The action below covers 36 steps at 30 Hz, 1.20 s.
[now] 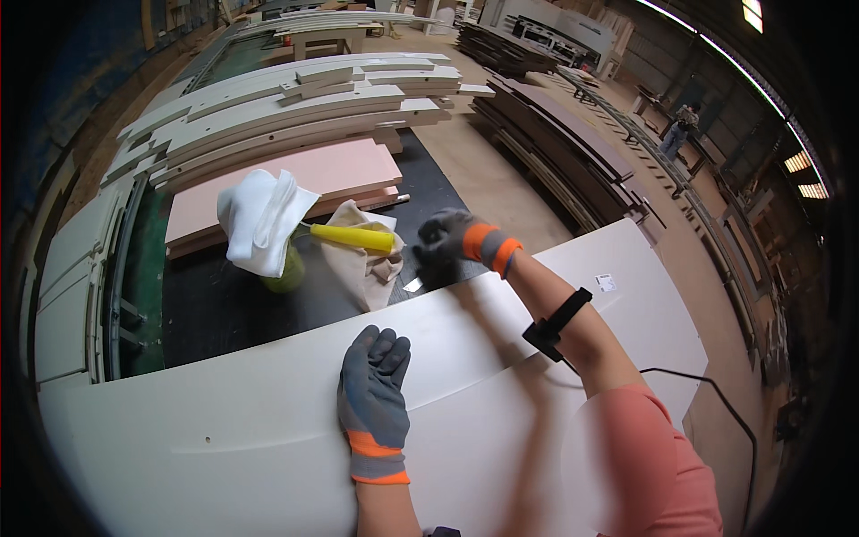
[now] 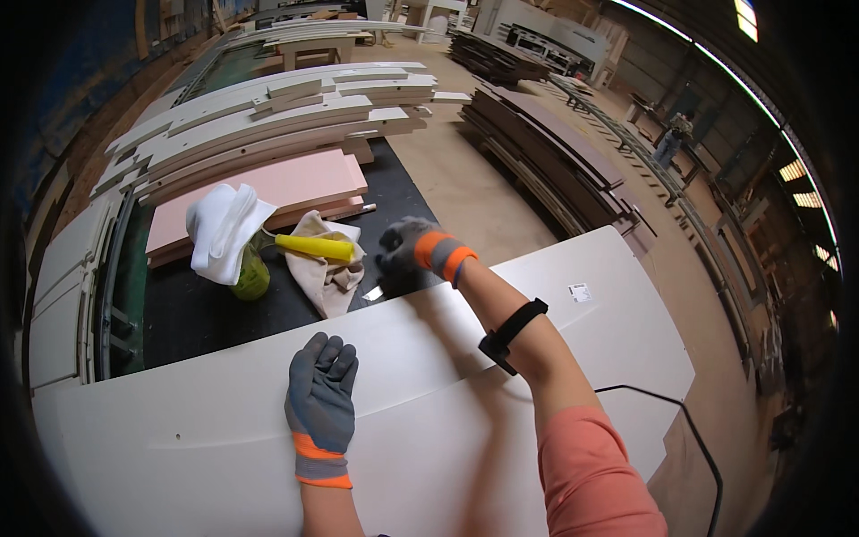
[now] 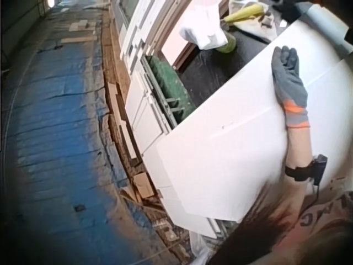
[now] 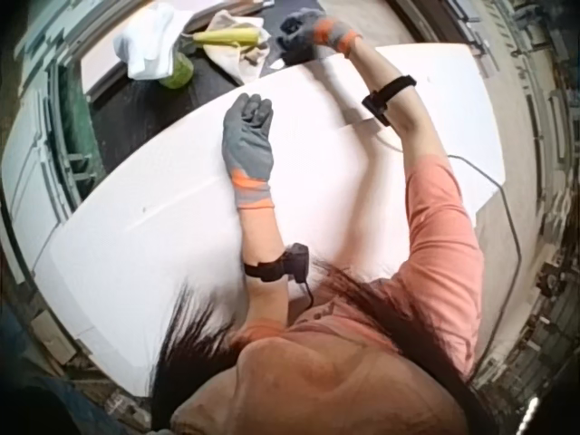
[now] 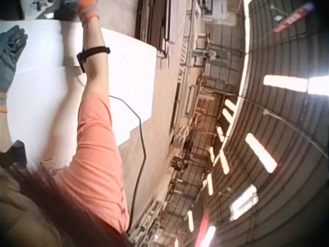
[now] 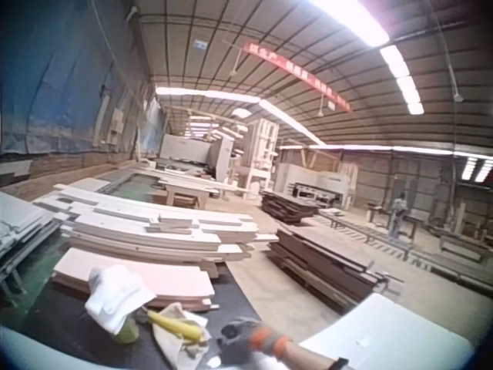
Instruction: Cleaning wooden boards with a cloth and liquid, scraping off old labels, and applying new labels in a manufacturing environment.
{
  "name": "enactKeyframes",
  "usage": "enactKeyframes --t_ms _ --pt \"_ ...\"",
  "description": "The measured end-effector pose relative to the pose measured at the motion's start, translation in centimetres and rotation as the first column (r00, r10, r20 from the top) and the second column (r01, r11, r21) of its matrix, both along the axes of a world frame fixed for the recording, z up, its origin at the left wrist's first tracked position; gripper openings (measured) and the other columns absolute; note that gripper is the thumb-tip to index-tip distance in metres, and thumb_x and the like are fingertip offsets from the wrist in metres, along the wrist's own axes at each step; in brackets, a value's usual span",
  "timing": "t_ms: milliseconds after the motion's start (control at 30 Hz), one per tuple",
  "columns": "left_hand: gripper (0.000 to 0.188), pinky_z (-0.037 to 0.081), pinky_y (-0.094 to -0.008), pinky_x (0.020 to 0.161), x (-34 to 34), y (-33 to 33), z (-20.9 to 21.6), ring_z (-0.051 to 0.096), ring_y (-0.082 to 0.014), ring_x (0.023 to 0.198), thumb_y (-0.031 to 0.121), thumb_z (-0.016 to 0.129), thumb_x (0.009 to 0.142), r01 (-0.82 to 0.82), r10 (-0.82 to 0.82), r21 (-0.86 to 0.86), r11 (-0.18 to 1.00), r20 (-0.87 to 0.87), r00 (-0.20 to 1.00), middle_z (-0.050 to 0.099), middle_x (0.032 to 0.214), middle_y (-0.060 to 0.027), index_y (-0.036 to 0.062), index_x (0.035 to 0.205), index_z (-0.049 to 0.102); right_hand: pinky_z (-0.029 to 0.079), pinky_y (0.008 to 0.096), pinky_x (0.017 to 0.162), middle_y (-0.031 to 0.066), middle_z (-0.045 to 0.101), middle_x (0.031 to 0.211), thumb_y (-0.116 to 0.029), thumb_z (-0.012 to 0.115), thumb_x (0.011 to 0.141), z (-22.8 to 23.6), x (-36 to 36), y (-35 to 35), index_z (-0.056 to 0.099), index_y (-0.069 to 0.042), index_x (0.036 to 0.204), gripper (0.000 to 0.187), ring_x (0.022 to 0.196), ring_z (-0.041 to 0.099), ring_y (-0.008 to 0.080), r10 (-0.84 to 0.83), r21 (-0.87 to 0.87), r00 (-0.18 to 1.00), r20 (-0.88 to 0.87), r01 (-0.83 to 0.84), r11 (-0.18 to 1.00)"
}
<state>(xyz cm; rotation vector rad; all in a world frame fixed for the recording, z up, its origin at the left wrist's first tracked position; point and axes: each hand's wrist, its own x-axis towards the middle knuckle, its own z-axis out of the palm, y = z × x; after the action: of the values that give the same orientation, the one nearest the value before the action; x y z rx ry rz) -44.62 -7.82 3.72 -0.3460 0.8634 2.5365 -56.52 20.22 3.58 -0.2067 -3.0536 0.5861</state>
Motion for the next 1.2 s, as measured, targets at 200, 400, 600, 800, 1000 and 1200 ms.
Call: enactKeyframes --t_ms 200,400,600,800,1000,1200 --pt "0.041 0.049 -0.0345 0.094 0.4 0.2 -0.1 0.061 -0.0213 0.098 0.032 0.051 0.097 0.006 -0.006 0.022 1.000 -0.031 1.000 0.060 0.105 -0.0081 -0.0004 0.122 0.055 0.044 0.0385 0.102 0.0158 0.050 0.132 -0.049 0.083 0.060 -0.6 2.6 1.3 0.065 -0.009 0.115 0.070 0.121 0.051 0.0351 -0.248 0.166 0.957 0.149 0.223 0.961" --pt "0.044 0.049 -0.0345 0.095 0.3 0.3 -0.3 0.059 -0.0214 0.098 0.033 0.050 0.098 0.016 -0.015 0.016 1.000 -0.056 0.998 0.058 0.107 -0.0100 -0.0028 0.124 0.052 0.052 0.0391 0.087 0.0170 0.069 0.099 -0.048 0.077 0.070 -2.1 3.0 8.4 0.072 -0.005 0.100 0.053 0.093 0.066 0.0306 -0.548 -0.009 0.758 0.352 0.589 0.808" --pt "0.046 0.048 -0.0342 0.095 0.3 0.3 -0.6 0.059 -0.0215 0.098 0.033 0.050 0.098 0.026 -0.022 0.057 0.998 -0.076 0.997 0.057 0.107 -0.0101 -0.0036 0.126 0.051 0.054 0.0315 0.064 0.0083 0.071 0.083 -0.033 0.074 0.080 -2.3 3.7 11.1 0.073 -0.005 0.090 0.030 0.066 0.066 0.0194 -0.591 -0.368 0.769 0.246 0.638 0.677" --pt "0.050 0.050 -0.0321 0.091 1.0 1.5 1.1 0.060 -0.0187 0.095 0.034 0.049 0.099 -0.032 -0.085 -0.364 0.931 -0.301 0.950 0.058 0.115 -0.0136 -0.0048 0.131 0.049 0.057 0.0283 0.069 0.0094 0.071 0.086 -0.013 0.065 0.086 3.8 6.9 1.5 0.068 -0.001 0.102 0.020 0.078 0.070 0.0171 0.092 -0.840 0.979 0.182 0.106 0.532" --pt "0.042 0.051 -0.0269 0.071 1.2 -0.1 2.4 0.064 -0.0152 0.074 0.028 0.049 0.099 -0.017 -0.175 -0.538 0.843 -0.304 0.937 0.066 0.095 -0.0113 -0.0059 0.121 0.059 0.051 0.0255 0.072 0.0058 0.068 0.093 -0.021 0.071 0.085 7.6 9.9 -8.7 0.066 -0.004 0.113 0.033 0.083 0.062 0.0116 0.453 -0.633 0.773 0.443 -0.088 0.769" --pt "0.040 0.052 -0.0281 0.083 1.4 0.8 0.1 0.063 -0.0153 0.093 0.022 0.055 0.099 -0.200 -0.007 -0.653 0.730 -0.300 0.954 0.066 0.109 -0.0132 -0.0091 0.124 0.056 0.052 0.0369 0.071 0.0138 0.066 0.092 -0.027 0.065 0.087 4.6 9.7 -11.7 0.022 -0.016 0.151 0.077 0.079 0.065 0.0306 0.591 -0.083 0.770 0.242 -0.590 0.803"
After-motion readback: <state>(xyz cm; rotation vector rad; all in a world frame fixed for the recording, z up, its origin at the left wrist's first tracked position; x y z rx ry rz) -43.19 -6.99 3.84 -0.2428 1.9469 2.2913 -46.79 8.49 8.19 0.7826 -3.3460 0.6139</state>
